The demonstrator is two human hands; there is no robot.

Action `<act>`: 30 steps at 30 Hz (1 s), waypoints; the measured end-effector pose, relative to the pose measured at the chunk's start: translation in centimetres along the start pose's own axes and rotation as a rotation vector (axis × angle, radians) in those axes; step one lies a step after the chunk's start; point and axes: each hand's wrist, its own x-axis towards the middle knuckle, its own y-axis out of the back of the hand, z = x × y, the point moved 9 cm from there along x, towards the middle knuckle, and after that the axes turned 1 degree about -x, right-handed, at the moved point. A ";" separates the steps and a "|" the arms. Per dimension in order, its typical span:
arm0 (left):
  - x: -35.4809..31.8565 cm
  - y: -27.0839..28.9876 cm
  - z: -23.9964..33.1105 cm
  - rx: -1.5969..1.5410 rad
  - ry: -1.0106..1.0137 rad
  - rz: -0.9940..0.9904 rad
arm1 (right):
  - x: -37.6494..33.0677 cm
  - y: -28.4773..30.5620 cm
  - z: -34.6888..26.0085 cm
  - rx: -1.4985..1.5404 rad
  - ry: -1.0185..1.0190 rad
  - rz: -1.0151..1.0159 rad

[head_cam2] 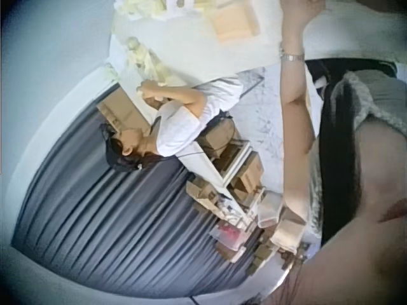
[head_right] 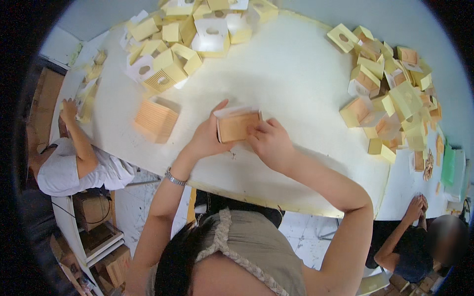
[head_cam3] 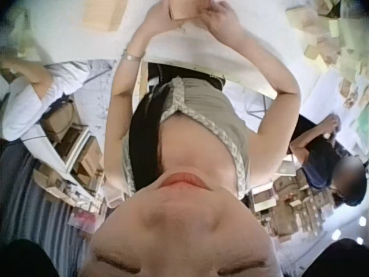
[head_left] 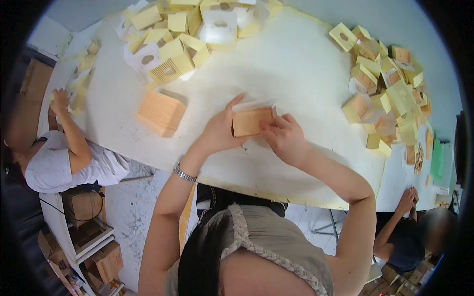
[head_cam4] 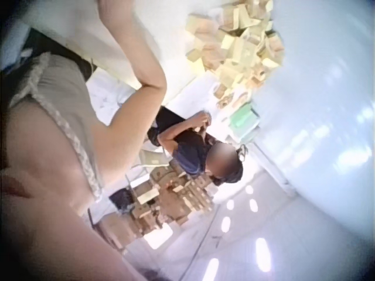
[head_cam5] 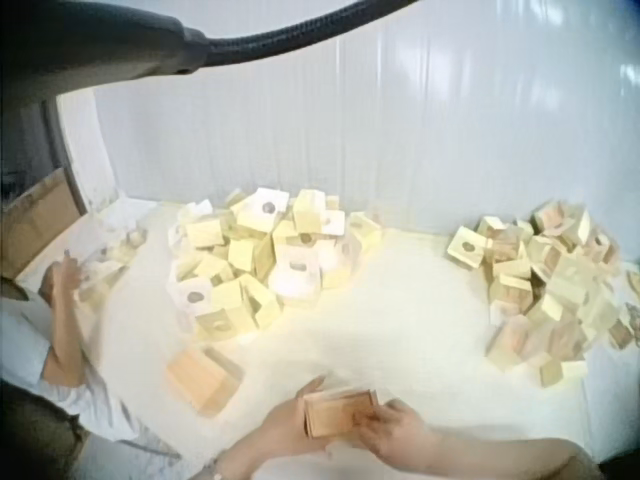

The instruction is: The person assembles small paper boxes by folding flat pieces and inserting them into white cardboard frames. They repeatedly pick up pieces, fold them, and place them into frames on a white table. Other workers are visible in the background performing similar tasks.

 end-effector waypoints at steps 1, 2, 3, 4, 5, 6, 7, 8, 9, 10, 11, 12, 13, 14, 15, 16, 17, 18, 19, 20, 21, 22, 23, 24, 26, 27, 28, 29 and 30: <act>0.0 0.2 0.2 -0.034 -0.011 0.000 | 0.1 0.3 0.5 0.030 -0.024 0.013; -0.4 0.1 0.2 -0.074 -0.014 0.006 | 0.1 0.6 1.0 0.067 -0.040 0.017; -0.6 0.8 0.1 -0.150 -0.096 0.121 | 0.2 1.0 1.7 0.103 -0.057 0.023; -1.1 1.4 -0.4 -0.226 -0.179 0.236 | -0.6 3.4 5.5 -0.047 -0.260 0.192; -1.9 2.8 -0.5 -0.296 -0.263 0.356 | -1.7 6.3 10.1 -0.188 -0.459 0.366; -2.4 3.0 -0.8 -0.269 -0.221 0.342 | -2.9 8.4 13.2 -0.327 -0.674 0.539; -3.1 2.9 -0.9 -0.241 -0.177 0.327 | -1.5 8.1 13.4 -0.345 -0.639 0.556; -3.6 2.6 -1.1 -0.228 -0.138 0.316 | 0.2 7.8 13.3 -0.375 -0.596 0.565; -4.2 2.3 -0.6 -0.137 -0.137 0.303 | 2.0 7.2 13.0 -0.400 -0.560 0.581; -4.8 1.9 -0.1 -0.046 -0.134 0.293 | 4.2 6.3 12.8 -0.423 -0.522 0.597; -5.1 1.7 0.3 0.049 -0.132 0.274 | 7.8 2.5 12.1 -0.248 -0.319 0.443; -5.3 1.9 0.3 0.075 -0.124 0.294 | 11.3 0.5 11.2 -0.088 -0.266 0.444; -5.5 2.2 0.3 0.100 -0.117 0.313 | 14.5 -1.1 10.4 0.070 -0.210 0.443; -5.7 2.3 0.5 0.120 -0.110 0.332 | 17.0 -3.7 12.1 -0.055 -0.322 0.314; -6.1 2.7 0.3 0.092 -0.100 0.351 | 18.7 -5.3 12.6 -0.173 -0.422 0.174; -6.3 3.1 0.3 0.063 -0.093 0.365 | 18.4 -6.7 13.3 -0.205 -0.476 0.005; -7.3 4.0 -0.2 0.043 -0.066 0.389 | 18.4 -7.0 12.4 -0.218 -0.511 -0.168; -8.0 5.0 -0.3 0.023 -0.047 0.459 | 18.0 -6.7 11.9 -0.246 -0.545 -0.334; -8.5 5.8 0.0 -0.003 -0.033 0.533 | 17.1 -6.4 10.0 -0.238 -0.494 -0.429; -9.0 6.2 0.4 -0.037 -0.020 0.596 | 14.8 -6.0 7.6 -0.234 -0.453 -0.532; -8.7 6.3 1.3 0.033 -0.053 0.610 | 12.6 -5.2 5.5 -0.210 -0.414 -0.547; -7.7 6.6 2.3 0.097 -0.094 0.621 | 10.4 -4.1 3.7 -0.194 -0.382 -0.561; -6.6 6.9 2.8 0.168 -0.136 0.637 | 8.9 -1.9 2.3 -0.107 -0.400 -0.472; -4.8 5.9 2.9 0.262 -0.166 0.486 | 8.4 0.3 1.5 -0.017 -0.414 -0.378; -2.8 3.2 2.1 0.457 -0.204 0.187 | 11.0 3.8 0.0 0.132 -0.397 -0.211; -2.6 2.2 1.4 0.514 -0.199 0.240 | 12.3 4.9 -0.9 0.201 -0.395 -0.125; -2.7 1.8 1.9 0.507 -0.182 0.195 | 14.2 3.8 -1.7 0.283 -0.348 -0.158; -3.4 2.0 2.9 0.515 -0.155 0.156 | 17.0 2.3 -2.5 0.377 -0.286 -0.182; -4.1 2.4 4.5 0.513 -0.138 0.109 | 18.9 0.4 -2.8 0.422 -0.276 -0.239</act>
